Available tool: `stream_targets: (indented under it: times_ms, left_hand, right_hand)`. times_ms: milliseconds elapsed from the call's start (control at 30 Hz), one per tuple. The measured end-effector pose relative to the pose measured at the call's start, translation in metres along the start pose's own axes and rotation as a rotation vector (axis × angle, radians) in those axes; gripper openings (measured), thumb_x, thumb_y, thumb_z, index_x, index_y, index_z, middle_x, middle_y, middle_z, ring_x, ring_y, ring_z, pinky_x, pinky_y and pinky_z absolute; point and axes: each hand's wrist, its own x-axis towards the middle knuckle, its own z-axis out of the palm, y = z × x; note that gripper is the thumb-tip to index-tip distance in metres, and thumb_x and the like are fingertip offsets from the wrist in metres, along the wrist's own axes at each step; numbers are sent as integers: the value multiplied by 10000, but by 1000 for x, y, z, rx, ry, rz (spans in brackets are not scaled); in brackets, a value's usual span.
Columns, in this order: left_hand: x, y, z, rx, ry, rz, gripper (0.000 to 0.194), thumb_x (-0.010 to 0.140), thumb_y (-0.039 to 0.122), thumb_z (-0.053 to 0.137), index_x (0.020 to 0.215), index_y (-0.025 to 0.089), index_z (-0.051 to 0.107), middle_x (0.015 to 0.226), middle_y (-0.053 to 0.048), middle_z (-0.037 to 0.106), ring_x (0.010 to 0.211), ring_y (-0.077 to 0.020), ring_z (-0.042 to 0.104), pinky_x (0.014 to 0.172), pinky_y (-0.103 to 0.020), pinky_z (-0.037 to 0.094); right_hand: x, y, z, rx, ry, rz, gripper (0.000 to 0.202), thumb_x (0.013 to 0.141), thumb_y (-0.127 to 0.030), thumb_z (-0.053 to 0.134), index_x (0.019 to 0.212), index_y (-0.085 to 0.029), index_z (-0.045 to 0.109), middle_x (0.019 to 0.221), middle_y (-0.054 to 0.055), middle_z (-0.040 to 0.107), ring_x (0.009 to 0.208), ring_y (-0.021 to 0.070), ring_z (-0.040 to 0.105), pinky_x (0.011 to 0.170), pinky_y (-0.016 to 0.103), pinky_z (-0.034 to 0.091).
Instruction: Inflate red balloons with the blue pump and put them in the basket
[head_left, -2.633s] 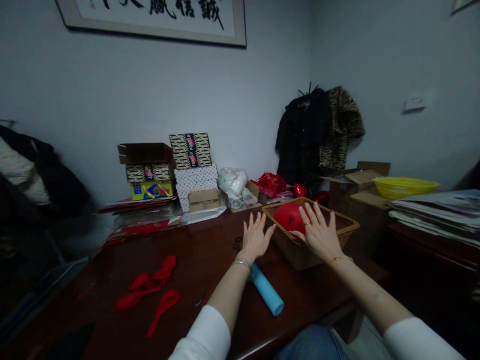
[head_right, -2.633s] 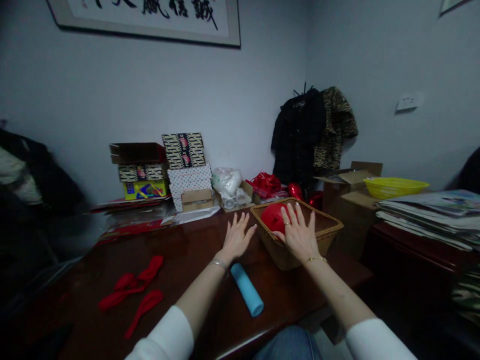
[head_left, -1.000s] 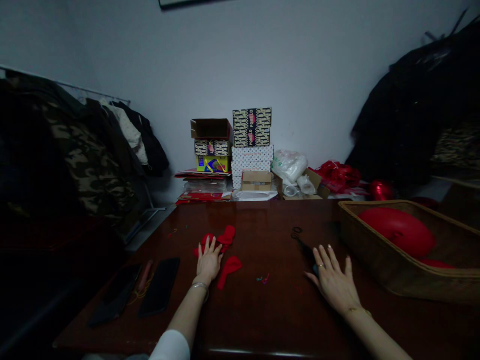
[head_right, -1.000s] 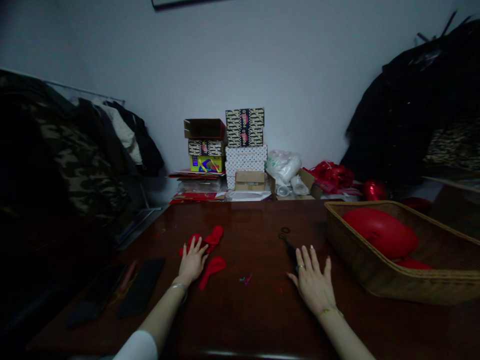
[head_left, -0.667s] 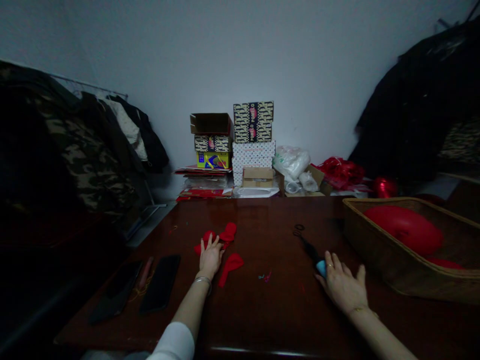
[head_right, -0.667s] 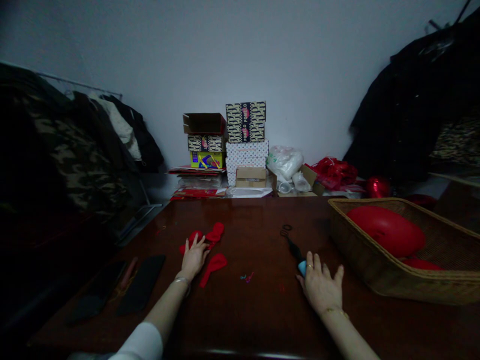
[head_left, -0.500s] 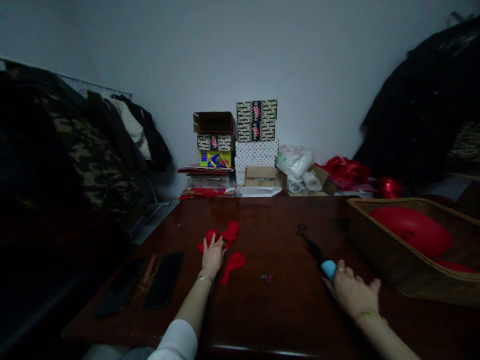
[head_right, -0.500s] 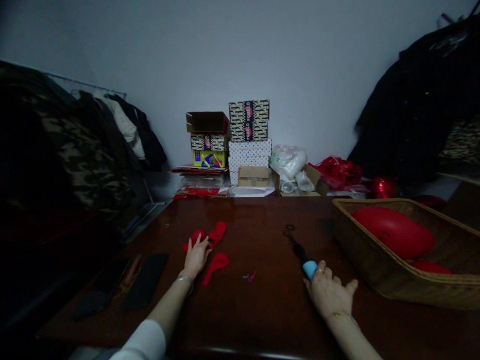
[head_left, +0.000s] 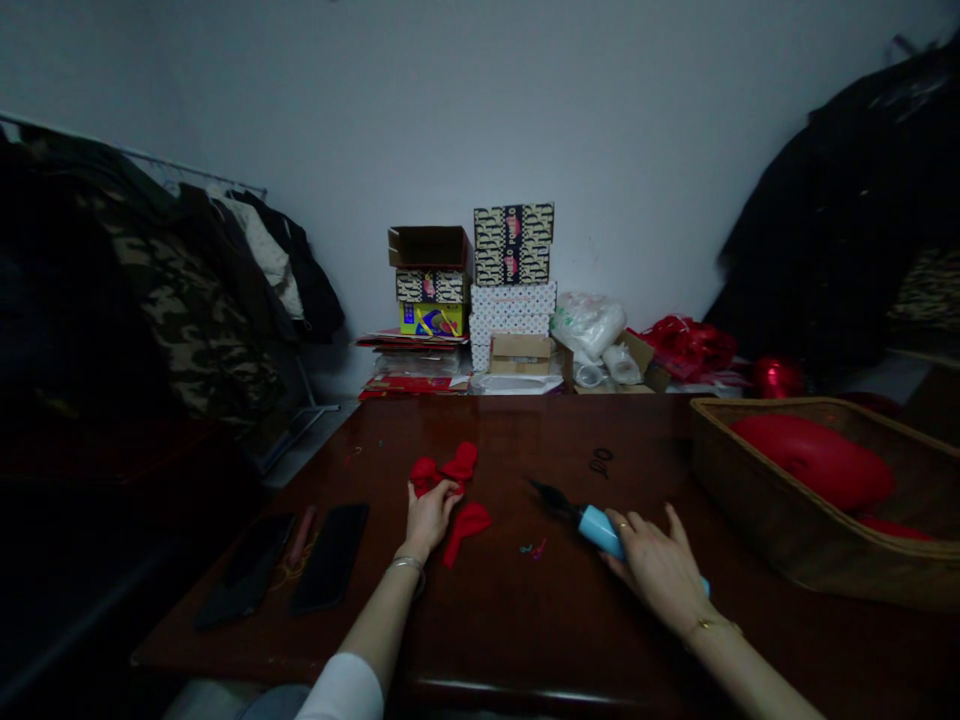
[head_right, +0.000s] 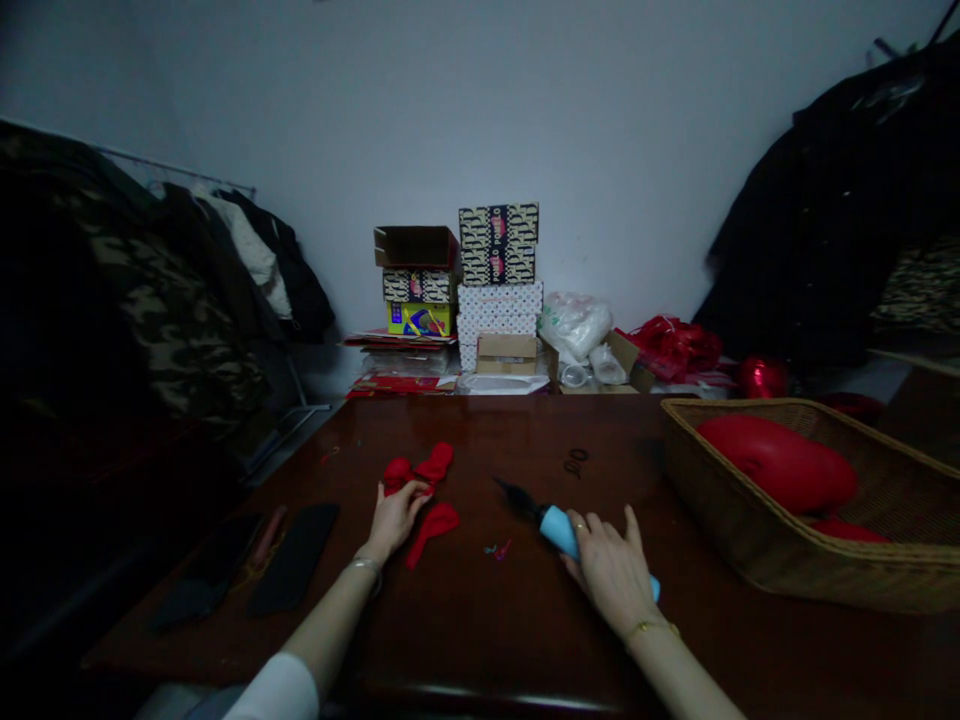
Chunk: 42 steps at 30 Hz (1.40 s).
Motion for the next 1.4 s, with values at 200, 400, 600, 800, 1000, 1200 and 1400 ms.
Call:
stream_targets:
  times_ms: [200, 400, 600, 800, 1000, 1200, 1400]
  left_hand:
    - [-12, 9, 1, -116, -16, 62, 209, 892, 329, 458, 1040, 300, 603, 977, 36, 714, 951, -170, 635, 1105, -468, -56]
    - [-20, 12, 2, -126, -23, 188, 223, 899, 355, 448, 1046, 307, 609, 1080, 21, 686, 997, -182, 622, 1093, -493, -92]
    - [-23, 15, 3, -154, -43, 267, 215, 888, 357, 481, 1043, 320, 625, 1090, 10, 683, 1080, -199, 588, 1079, -517, -118]
    - [-22, 12, -2, -178, -66, 392, 209, 838, 342, 575, 1034, 361, 642, 1095, 21, 679, 1198, -226, 501, 1057, -538, -149]
    - [-22, 16, -14, -250, -100, 498, 227, 805, 347, 614, 1026, 371, 657, 1135, -14, 663, 1242, -245, 453, 1049, -542, -158]
    - [-24, 24, -22, -212, -118, 565, 233, 813, 351, 601, 1038, 337, 659, 1111, -32, 674, 1248, -233, 447, 1064, -536, -134]
    - [-29, 27, -28, -77, -127, 656, 269, 845, 349, 561, 1105, 327, 628, 1129, -18, 669, 1259, -222, 433, 1072, -541, -113]
  right_hand:
    - [10, -32, -10, 77, 32, -155, 425, 794, -295, 539, 1207, -203, 498, 909, 28, 605, 819, 187, 584, 1075, 525, 118]
    - [9, -39, -19, 99, 18, -175, 445, 770, -294, 596, 1199, -207, 514, 911, 22, 603, 826, 186, 579, 1085, 518, 112]
    - [7, -40, -21, 122, 14, -193, 461, 760, -289, 607, 1206, -218, 515, 932, 25, 608, 829, 183, 577, 1088, 514, 114]
    - [7, -40, -23, 161, 15, -222, 468, 761, -302, 604, 1215, -233, 510, 935, 16, 606, 827, 170, 575, 1091, 498, 118]
    - [6, -44, -27, 178, 26, -235, 460, 762, -299, 594, 1210, -234, 511, 929, 19, 607, 820, 167, 573, 1082, 496, 146]
    - [5, -49, -29, 197, -2, -246, 486, 759, -304, 596, 1229, -233, 497, 961, 30, 606, 851, 180, 572, 1070, 482, 181]
    - [1, -54, -30, 192, 24, -255, 480, 769, -294, 586, 1234, -237, 484, 971, 34, 605, 867, 192, 564, 1056, 493, 196]
